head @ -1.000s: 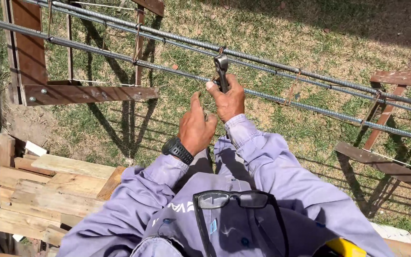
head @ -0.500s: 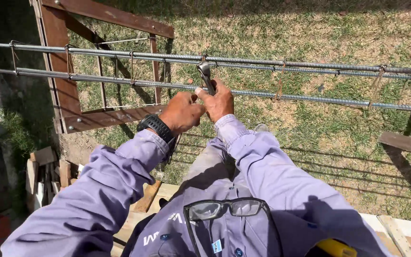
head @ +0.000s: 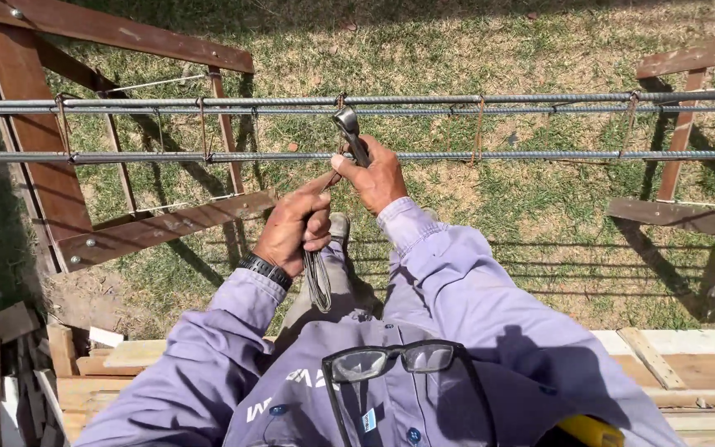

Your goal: The person uses a rebar tying tool to secure wire ties around the intersections of a rebar grid. They repeatedly position the tool, twist the wire to tighten the connection, and then release the tool to move to the next intersection.

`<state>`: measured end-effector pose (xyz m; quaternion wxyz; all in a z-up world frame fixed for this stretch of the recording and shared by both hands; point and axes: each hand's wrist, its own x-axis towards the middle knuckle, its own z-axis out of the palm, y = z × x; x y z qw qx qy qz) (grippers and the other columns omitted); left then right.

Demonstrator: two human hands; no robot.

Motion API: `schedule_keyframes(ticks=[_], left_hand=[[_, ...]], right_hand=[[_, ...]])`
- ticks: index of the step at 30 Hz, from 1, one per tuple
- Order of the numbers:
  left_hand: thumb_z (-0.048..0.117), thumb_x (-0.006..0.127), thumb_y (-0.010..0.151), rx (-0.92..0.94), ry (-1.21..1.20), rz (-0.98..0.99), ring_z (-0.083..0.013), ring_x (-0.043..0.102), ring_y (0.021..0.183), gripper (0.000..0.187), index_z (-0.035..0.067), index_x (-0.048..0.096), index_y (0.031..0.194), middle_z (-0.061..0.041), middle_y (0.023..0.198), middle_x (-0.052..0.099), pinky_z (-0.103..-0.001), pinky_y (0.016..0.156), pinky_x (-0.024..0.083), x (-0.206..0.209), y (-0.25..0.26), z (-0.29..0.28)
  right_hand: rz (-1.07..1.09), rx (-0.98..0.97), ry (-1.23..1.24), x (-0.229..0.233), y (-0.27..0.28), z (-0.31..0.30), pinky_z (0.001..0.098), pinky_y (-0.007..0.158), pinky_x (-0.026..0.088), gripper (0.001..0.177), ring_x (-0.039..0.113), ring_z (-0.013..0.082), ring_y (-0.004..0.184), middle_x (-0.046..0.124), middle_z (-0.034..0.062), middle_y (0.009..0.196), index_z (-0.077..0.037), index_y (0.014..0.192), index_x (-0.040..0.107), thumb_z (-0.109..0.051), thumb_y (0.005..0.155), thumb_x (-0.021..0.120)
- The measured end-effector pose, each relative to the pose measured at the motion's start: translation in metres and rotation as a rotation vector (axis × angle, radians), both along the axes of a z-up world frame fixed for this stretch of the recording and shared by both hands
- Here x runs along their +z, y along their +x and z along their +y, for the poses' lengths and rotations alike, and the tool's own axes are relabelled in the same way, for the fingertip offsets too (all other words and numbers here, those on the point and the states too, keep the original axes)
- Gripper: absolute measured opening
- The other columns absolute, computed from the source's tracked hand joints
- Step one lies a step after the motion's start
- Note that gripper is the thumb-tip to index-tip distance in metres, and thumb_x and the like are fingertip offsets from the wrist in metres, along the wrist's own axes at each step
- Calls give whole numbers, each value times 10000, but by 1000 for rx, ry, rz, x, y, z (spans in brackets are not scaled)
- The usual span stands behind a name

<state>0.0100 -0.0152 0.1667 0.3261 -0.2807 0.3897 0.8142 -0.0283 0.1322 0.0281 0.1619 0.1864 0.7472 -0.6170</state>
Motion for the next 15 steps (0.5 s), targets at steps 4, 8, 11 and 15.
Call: schedule_keyframes(ticks=[4,8,11,15], left_hand=[[142,606,945,-104,-83,117,-18,434,400,643,-67,340,1492,-1,556,517,-139,342,406,10,0,-11],[174,600,964,-355,-163,185,-58,543,534,723,-68,231,1538,-113,785,619,-196,457,552,11,-13,-33],[118,578,970,-479,-215,260,-105,592,616,684,-48,251,1547,-176,896,633,-232,532,615,3,-22,-38],[71,553,956,-518,-222,272,-120,585,666,689,-38,234,1556,-174,949,584,-249,581,632,6,-24,-41]], right_hand=[[50,41,-18,32,13,13,256,639,518,325,609,133,709,684,32,774,-196,1080,708,-349,818,825],[96,154,97,139,21,30,336,690,569,348,616,200,716,704,169,994,-94,1282,630,-207,962,708],[-14,-27,-30,187,66,34,299,676,606,371,664,178,747,691,139,863,-57,1256,639,-255,946,689],[-174,-131,124,132,178,40,339,564,591,293,675,205,581,672,152,656,24,977,703,-254,1004,613]])
